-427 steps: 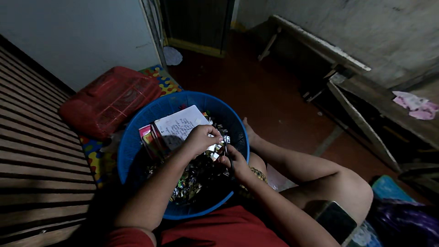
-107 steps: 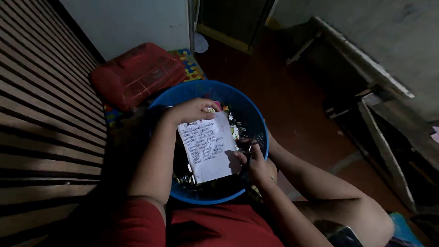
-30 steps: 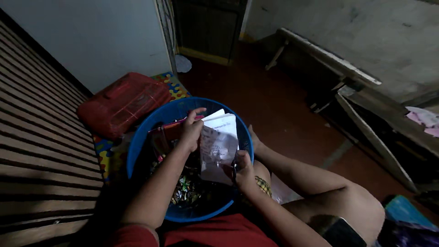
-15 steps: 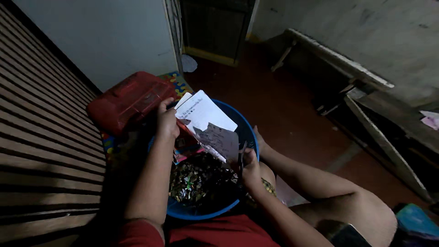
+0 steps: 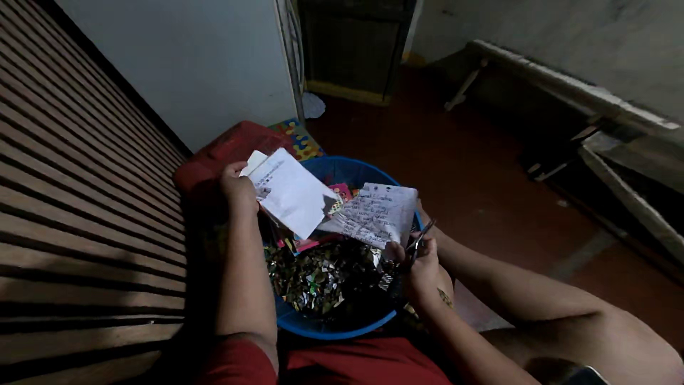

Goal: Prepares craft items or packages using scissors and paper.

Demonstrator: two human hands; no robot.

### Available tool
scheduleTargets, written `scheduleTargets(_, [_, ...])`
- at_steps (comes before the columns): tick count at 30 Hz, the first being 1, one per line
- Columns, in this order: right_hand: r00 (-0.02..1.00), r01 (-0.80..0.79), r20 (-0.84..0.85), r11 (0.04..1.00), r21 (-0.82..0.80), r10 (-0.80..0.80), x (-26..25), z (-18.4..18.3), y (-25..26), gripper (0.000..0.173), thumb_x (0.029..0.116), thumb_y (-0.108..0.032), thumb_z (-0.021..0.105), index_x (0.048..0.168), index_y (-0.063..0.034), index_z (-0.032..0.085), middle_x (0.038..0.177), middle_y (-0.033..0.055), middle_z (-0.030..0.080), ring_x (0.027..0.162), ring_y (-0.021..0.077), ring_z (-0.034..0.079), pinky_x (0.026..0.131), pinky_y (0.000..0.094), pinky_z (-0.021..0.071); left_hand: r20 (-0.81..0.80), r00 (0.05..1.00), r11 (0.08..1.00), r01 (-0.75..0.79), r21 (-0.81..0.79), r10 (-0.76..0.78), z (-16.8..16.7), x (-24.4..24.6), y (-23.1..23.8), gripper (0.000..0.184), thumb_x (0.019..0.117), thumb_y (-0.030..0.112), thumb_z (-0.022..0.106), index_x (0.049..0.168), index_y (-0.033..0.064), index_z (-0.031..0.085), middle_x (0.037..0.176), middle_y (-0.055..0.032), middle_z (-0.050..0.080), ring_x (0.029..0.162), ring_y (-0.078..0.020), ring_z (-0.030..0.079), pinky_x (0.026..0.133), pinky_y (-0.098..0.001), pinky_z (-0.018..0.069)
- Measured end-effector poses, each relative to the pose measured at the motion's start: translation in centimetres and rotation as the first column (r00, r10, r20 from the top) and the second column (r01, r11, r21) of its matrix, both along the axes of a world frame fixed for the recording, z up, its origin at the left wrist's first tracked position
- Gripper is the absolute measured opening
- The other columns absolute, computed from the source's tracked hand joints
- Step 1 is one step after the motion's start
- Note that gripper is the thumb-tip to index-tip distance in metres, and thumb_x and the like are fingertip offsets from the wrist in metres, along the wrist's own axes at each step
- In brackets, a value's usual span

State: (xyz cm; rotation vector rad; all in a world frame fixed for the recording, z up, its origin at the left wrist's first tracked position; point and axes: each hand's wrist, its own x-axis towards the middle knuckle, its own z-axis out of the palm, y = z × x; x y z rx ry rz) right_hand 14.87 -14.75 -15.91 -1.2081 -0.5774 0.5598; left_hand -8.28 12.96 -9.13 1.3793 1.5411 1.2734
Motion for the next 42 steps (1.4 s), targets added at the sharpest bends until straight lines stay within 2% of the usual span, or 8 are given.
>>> scheduleTargets(9, [0.989,0.141,-0.052,0.989,0.053,-0.138,0.5,0.0,0.0,0.044,0.0832,0.000,0.073,0.116,-0.0053,0.045,0.086,-0.0029,0.057,0.071,0.0022,0.060,0.067,0.0213,0.0564,-0.400,0.916,0.999,-0.027,-0.021,0.016,-1.1,0.0,0.2,0.043,0.0958,-0.005,0.044,0.131,0.0083,0.066,0.135,-0.0234,0.062,0.128,-0.0413,0.057,0.105,-0.0626,0.0442])
scheduleTargets(23, [0.908,0.090,-0.418,0.968,0.233,0.016,4.1,3.3,-0.3,0.025,0.1027,-0.013,0.049,0.126,-0.0029,0.047,0.103,0.0114,0.066,0.095,0.0182,0.069,0.084,0.0404,0.0608,-0.444,0.875,0.965,-0.086,0.247,0.192,-1.5,0.0,0.4,0.037,0.1005,-0.002,0.045,0.132,0.0032,0.064,0.142,-0.0267,0.054,0.135,-0.0447,0.049,0.113,-0.0576,0.0380])
scheduleTargets(25, [0.897,0.068,-0.435,0.946,0.317,0.082,4.7,4.3,-0.4,0.023,0.1011,-0.012,0.051,0.122,-0.0032,0.049,0.102,0.0114,0.067,0.095,0.0191,0.069,0.086,0.0413,0.0601,-0.432,0.893,0.950,0.021,0.311,0.122,0.2,1.0,-0.9,0.035,0.1018,0.011,0.056,0.134,-0.0006,0.062,0.149,-0.0337,0.043,0.139,-0.0545,0.038,0.114,-0.0672,0.0308])
scheduleTargets(28, [0.911,0.043,-0.404,0.956,0.289,0.081,3.6,5.6,-0.1,0.035,0.0968,-0.013,0.058,0.127,-0.0023,0.046,0.103,0.0116,0.066,0.094,0.0186,0.069,0.085,0.0403,0.0606,-0.410,0.885,0.933,0.315,0.175,-0.222,3.7,4.7,-4.9,0.044,0.1051,0.031,0.057,0.131,-0.0037,0.061,0.136,-0.0313,0.055,0.127,-0.0478,0.053,0.107,-0.0646,0.0415])
scheduleTargets(32, [0.934,-0.046,-0.330,0.962,0.270,0.138,2.2,5.4,0.6,0.057,0.0894,-0.022,0.070,0.134,-0.0003,0.042,0.107,0.0127,0.066,0.096,0.0179,0.069,0.085,0.0388,0.0612,-0.120,0.608,0.620,0.773,-0.135,-0.784,4.9,9.1,-11.5,0.051,0.1042,0.042,0.056,0.146,0.0137,0.049,0.127,-0.0145,0.065,0.108,-0.0281,0.067,0.089,-0.0510,0.0575])
scheduleTargets(35, [0.924,-0.076,-0.349,0.971,0.229,0.155,1.6,4.2,1.0,0.052,0.0893,-0.020,0.070,0.129,-0.0002,0.043,0.103,0.0134,0.066,0.091,0.0190,0.069,0.081,0.0393,0.0615,-0.078,0.491,0.494,0.838,-0.232,-0.868,4.2,10.9,-13.3,0.076,0.0960,0.031,0.071,0.160,0.0227,0.031,0.144,-0.0104,0.057,0.125,-0.0229,0.061,0.104,-0.0459,0.0523])
scheduleTargets(39, [0.882,-0.113,-0.434,0.977,0.179,0.181,1.1,3.4,0.5,0.048,0.0921,-0.019,0.065,0.132,-0.0026,0.043,0.103,0.0132,0.065,0.090,0.0191,0.069,0.078,0.0386,0.0617,0.013,0.529,0.504,0.817,-0.280,-0.849,2.1,11.7,-12.3,0.083,0.0961,0.015,0.071,0.162,0.0296,0.023,0.155,-0.0104,0.044,0.125,-0.0241,0.059,0.098,-0.0447,0.0546])
scheduleTargets(42, [0.930,-0.138,-0.321,0.981,0.138,0.176,1.4,3.8,0.0,0.050,0.0900,-0.021,0.068,0.130,-0.0022,0.045,0.100,0.0090,0.065,0.087,0.0154,0.069,0.076,0.0346,0.0613,0.045,0.580,0.556,0.797,-0.238,-0.813,1.4,11.6,-12.3,0.047,0.1015,0.010,0.060,0.147,0.0156,0.049,0.134,-0.0113,0.060,0.113,-0.0199,0.064,0.094,-0.0410,0.0556])
